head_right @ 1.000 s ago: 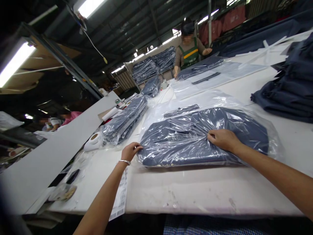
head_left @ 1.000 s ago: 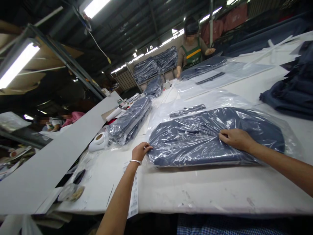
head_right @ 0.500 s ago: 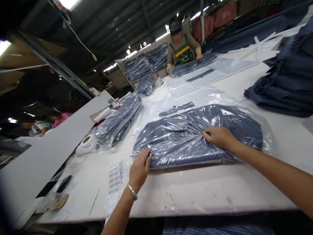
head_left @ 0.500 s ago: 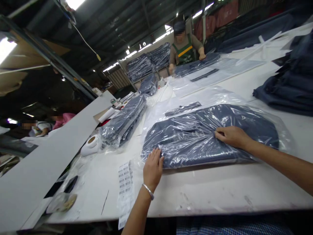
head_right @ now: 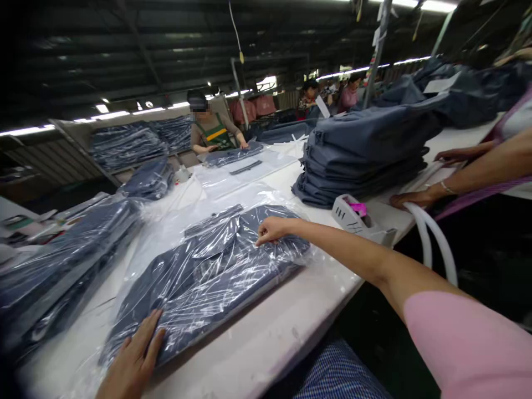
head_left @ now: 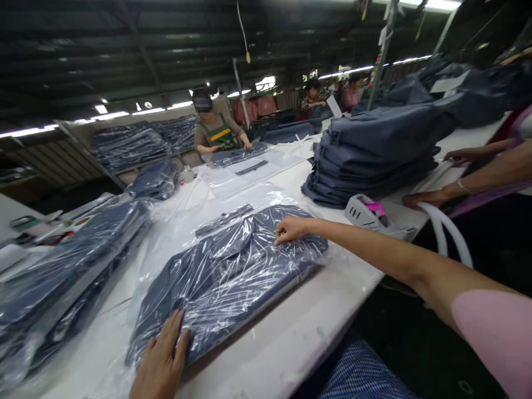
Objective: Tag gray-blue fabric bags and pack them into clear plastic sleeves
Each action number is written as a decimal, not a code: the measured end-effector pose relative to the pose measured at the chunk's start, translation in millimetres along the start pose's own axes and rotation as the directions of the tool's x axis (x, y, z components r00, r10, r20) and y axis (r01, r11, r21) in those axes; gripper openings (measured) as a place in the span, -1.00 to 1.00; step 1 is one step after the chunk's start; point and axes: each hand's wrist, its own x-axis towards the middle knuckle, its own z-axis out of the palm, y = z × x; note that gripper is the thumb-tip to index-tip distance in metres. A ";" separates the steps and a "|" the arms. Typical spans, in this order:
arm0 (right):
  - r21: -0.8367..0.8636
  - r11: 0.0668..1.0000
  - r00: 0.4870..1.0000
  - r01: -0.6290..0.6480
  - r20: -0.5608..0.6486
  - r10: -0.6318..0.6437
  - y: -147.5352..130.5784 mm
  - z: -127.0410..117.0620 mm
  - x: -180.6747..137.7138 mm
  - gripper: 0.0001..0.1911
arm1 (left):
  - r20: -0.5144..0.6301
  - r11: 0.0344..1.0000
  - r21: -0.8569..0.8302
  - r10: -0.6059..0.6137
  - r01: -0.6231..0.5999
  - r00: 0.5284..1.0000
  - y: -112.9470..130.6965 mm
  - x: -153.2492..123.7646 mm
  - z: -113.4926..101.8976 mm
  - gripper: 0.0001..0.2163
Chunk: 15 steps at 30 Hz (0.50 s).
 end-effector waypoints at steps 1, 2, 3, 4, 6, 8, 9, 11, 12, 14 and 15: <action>0.018 1.000 1.000 -0.001 0.007 0.001 -2.8 -5.8 -9.3 -0.57 | -0.011 1.000 0.010 0.028 -0.028 1.000 -1.6 -0.3 0.0 -0.54; 0.026 1.000 1.000 -0.009 0.000 0.009 -5.4 -10.1 -21.6 -0.57 | -0.018 0.999 0.014 0.047 -0.047 0.999 -2.7 -0.5 -0.2 -0.54; 0.022 0.999 0.999 -0.025 -0.026 0.025 -7.5 -12.5 -36.6 -0.57 | -0.020 0.999 0.011 0.053 -0.053 0.998 -3.4 -0.4 -0.5 -0.54; 0.011 0.999 0.996 -0.049 -0.070 0.050 -8.9 -12.7 -53.9 -0.56 | -0.023 0.999 0.002 0.046 -0.046 0.999 -3.8 -0.2 -0.7 -0.54; -0.016 0.995 0.980 -0.100 -0.175 0.096 -9.3 -6.0 -92.4 -0.55 | -0.015 0.999 -0.028 0.024 -0.025 1.000 -4.0 0.5 -0.7 -0.54; -0.042 0.993 0.961 -0.113 -0.259 0.099 -6.8 8.9 -129.5 -0.56 | -0.001 0.998 -0.056 -0.003 0.003 1.000 -3.6 1.3 0.0 -0.52; -0.060 0.993 0.951 -0.106 -0.298 0.084 -4.8 18.0 -145.2 -0.59 | 0.006 0.998 -0.065 -0.017 0.018 1.000 -3.3 1.8 0.4 -0.50; -0.087 0.993 0.920 -0.079 -0.390 0.039 -1.0 35.0 -168.4 -0.69 | 0.013 0.996 -0.074 -0.045 0.046 0.999 -2.4 2.5 1.1 -0.47; -0.080 0.994 0.891 -0.074 -0.453 0.030 0.3 41.2 -175.6 -0.73 | 0.012 0.996 -0.077 -0.053 0.054 0.999 -1.9 2.7 1.3 -0.46; -0.024 0.995 0.811 -0.097 -0.582 0.065 0.9 46.0 -182.5 -0.74 | 0.002 0.995 -0.080 -0.052 0.052 0.999 -1.1 3.1 1.2 -0.46; 0.008 0.992 0.765 -0.125 -0.636 0.101 0.2 44.3 -183.0 -0.72 | -0.005 0.996 -0.081 -0.048 0.047 0.999 -1.0 3.1 1.1 -0.47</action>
